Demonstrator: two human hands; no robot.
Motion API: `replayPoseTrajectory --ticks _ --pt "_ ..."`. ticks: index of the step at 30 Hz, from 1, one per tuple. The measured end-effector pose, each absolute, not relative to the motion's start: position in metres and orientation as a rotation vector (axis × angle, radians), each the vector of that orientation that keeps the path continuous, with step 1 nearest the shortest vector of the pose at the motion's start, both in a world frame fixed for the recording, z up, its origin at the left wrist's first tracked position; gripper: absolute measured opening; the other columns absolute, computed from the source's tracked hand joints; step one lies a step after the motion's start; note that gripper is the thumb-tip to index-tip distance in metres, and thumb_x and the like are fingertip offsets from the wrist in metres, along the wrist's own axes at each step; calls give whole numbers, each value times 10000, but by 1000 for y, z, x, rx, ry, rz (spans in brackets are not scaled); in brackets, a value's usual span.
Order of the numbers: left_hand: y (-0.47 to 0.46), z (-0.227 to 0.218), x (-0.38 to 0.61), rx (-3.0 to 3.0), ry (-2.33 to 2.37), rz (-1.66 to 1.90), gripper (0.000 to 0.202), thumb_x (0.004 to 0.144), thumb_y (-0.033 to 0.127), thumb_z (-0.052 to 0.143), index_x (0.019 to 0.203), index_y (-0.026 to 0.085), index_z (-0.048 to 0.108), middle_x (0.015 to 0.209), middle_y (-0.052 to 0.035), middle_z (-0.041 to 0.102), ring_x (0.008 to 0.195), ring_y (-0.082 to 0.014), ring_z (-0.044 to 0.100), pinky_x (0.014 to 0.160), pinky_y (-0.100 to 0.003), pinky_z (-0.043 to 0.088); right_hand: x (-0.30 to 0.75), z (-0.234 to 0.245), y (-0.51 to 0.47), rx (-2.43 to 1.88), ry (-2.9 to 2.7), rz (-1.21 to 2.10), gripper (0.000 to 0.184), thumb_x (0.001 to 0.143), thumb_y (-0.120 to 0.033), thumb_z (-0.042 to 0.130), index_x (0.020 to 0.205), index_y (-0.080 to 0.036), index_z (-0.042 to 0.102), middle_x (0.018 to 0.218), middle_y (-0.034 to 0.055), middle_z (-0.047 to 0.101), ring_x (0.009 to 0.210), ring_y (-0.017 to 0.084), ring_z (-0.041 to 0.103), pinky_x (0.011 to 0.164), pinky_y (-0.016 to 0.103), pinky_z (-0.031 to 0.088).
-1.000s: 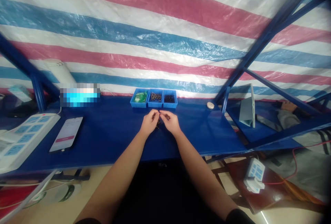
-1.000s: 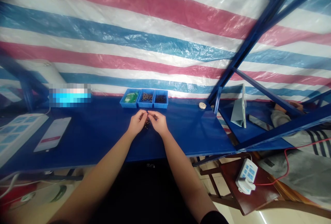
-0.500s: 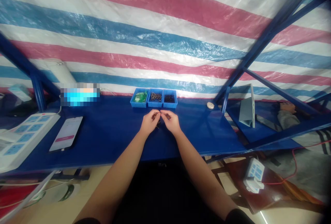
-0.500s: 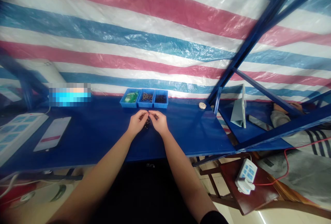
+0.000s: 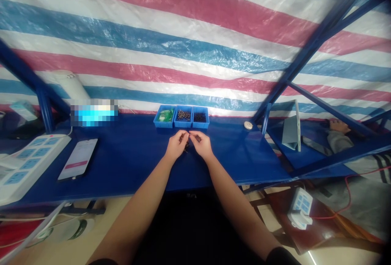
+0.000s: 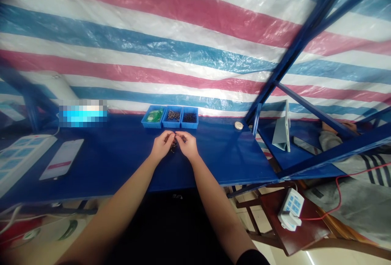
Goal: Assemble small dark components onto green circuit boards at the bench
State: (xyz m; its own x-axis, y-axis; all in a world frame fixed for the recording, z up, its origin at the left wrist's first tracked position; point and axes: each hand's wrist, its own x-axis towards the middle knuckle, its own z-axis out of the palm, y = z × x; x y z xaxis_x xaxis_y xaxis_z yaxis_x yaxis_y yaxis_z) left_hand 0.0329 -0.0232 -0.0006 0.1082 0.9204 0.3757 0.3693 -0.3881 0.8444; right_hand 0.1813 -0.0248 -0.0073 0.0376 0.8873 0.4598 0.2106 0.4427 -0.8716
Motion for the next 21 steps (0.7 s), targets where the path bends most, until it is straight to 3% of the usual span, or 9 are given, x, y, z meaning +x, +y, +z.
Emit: replayPoseTrajectory --ticks 11,17,21 --pt "-20 -5 32 1863 1305 1258 289 942 447 465 888 206 616 747 6 668 669 -136 632 650 -237 478 181 -8 -26 -1006 -1488 724 244 858 -338 626 1041 -207 721 952 55 732 808 180 685 753 302 562" --pt "-21 -5 33 1811 1235 1287 264 925 430 499 1032 213 607 771 4 677 687 -141 648 657 -237 501 183 -10 -23 -1000 -1468 675 243 861 -337 625 1041 -208 726 955 62 731 814 185 686 734 300 561" --pt "-20 -5 33 1825 1234 1293 260 920 425 507 1015 210 618 774 -2 680 688 -143 651 653 -237 505 183 -8 -24 -1006 -1478 686 252 867 -340 618 1055 -211 724 970 61 730 818 181 686 751 300 564"
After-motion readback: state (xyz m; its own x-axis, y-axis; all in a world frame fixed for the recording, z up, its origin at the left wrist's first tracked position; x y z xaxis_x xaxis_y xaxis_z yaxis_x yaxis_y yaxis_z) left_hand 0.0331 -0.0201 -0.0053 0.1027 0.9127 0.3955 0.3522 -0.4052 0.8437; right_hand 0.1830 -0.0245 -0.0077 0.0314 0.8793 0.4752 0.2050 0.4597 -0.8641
